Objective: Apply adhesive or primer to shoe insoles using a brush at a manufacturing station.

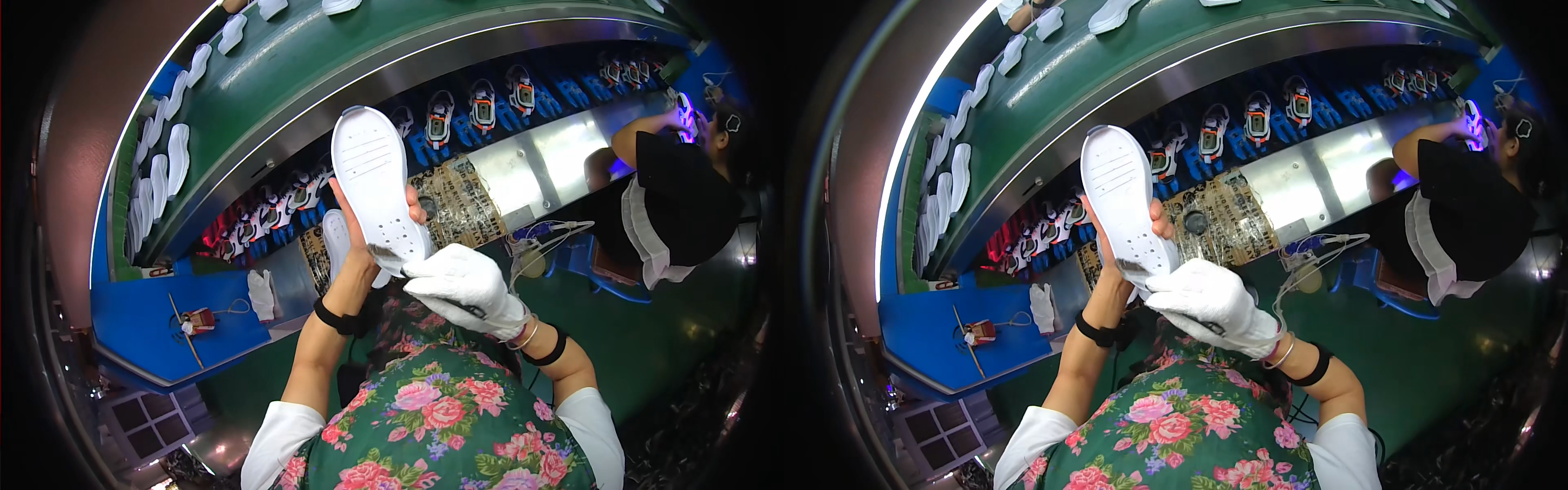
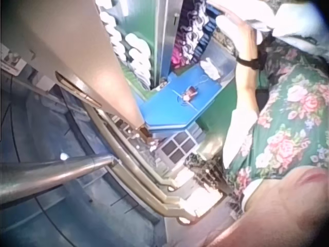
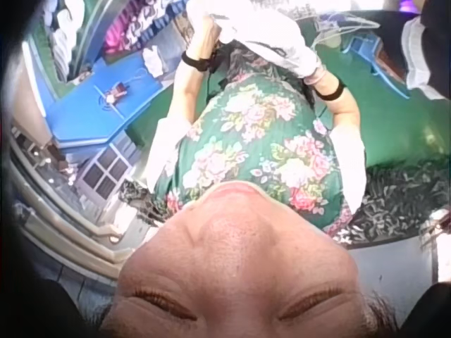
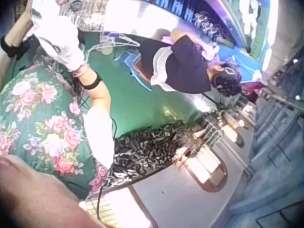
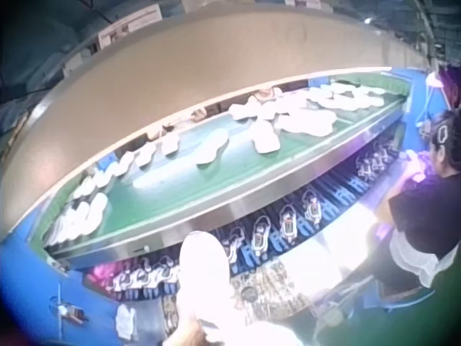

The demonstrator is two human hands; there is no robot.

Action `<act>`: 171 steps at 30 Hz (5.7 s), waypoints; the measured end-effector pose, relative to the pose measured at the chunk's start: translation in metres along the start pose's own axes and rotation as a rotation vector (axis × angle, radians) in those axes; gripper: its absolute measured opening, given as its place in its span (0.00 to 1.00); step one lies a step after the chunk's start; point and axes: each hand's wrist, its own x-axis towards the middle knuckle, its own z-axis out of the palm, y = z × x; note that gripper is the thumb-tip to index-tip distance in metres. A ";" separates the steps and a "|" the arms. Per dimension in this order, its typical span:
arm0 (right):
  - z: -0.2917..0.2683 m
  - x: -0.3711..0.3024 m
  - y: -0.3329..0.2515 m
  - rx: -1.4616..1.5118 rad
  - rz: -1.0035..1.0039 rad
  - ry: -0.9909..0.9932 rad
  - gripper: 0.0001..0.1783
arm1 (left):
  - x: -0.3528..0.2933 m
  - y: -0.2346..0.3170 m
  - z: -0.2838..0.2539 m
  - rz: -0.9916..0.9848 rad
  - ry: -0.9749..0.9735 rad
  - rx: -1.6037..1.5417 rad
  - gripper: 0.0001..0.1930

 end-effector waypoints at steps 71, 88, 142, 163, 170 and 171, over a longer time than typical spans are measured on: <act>-0.066 0.043 -0.002 -0.415 0.003 0.114 0.19 | -0.029 -0.088 0.006 -0.245 0.140 -0.492 0.37; -0.050 0.023 0.002 0.028 0.147 0.120 0.11 | -0.003 -0.081 0.020 -0.030 -0.156 -0.318 0.46; -0.080 -0.002 0.020 0.217 0.350 0.046 0.09 | 0.057 -0.025 0.036 -0.266 -0.226 0.098 0.48; -0.081 -0.008 0.020 0.199 0.350 0.060 0.10 | 0.074 -0.029 0.036 -0.263 -0.173 0.094 0.45; -0.082 -0.006 0.024 0.177 0.458 0.043 0.10 | 0.070 -0.033 0.029 -0.236 -0.099 0.004 0.42; -0.084 -0.004 0.025 0.214 0.417 -0.029 0.10 | 0.070 -0.033 0.026 -0.247 -0.097 0.009 0.41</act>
